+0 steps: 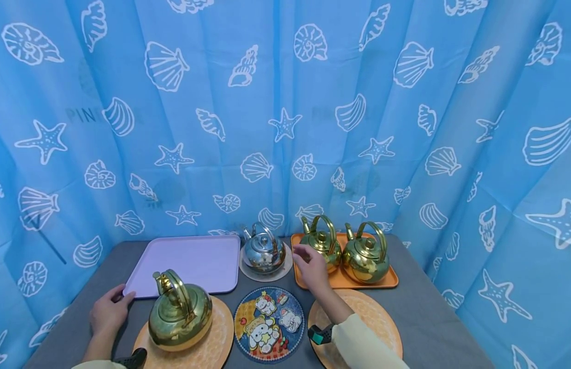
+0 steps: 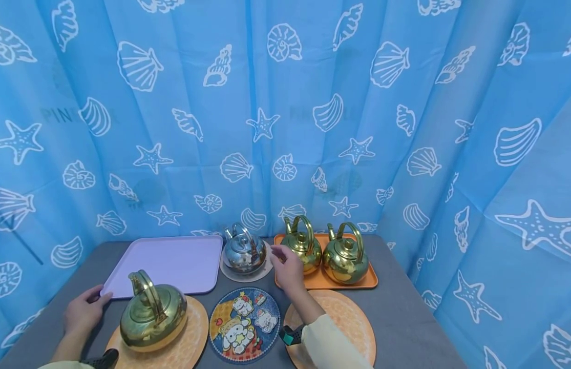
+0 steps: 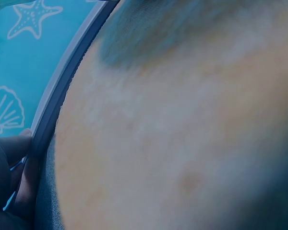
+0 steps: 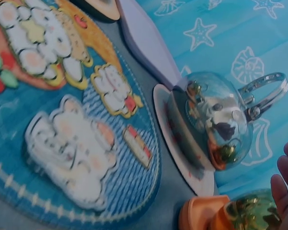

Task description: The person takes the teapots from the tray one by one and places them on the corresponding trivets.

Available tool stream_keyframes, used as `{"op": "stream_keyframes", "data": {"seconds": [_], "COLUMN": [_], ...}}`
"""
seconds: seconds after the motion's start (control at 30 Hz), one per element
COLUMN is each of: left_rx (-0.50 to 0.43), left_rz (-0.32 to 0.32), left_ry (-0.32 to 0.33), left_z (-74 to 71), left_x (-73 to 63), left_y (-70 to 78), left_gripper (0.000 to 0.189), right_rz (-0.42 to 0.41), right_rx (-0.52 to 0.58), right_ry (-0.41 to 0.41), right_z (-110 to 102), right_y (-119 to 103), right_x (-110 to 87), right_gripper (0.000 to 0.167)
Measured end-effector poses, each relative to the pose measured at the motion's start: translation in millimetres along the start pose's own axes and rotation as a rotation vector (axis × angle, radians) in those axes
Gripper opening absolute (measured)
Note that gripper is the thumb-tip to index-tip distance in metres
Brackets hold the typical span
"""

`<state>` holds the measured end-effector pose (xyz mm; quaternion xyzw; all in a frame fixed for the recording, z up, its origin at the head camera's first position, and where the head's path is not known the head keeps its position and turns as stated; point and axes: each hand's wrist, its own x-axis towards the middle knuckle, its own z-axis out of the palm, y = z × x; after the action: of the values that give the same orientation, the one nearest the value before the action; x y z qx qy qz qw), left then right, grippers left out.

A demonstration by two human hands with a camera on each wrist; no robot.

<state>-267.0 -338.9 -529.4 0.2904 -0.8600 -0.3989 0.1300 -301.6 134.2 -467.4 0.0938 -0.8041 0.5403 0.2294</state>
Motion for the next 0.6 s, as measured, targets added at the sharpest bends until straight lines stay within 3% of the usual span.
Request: {"op": "stream_keyframes", "data": {"seconds": [0.6], "left_rx": [-0.005], "left_rz": [-0.002], "left_ry": [-0.016], "left_z": [-1.7], "left_x": [-2.0], "left_y": [0.7], "left_gripper": [0.049], "right_rz": [0.091], "right_rx": [-0.064], "right_ry": [-0.022], "right_z": [-27], "right_y": [22], "right_x": [-25.5], "right_gripper": [0.019]}}
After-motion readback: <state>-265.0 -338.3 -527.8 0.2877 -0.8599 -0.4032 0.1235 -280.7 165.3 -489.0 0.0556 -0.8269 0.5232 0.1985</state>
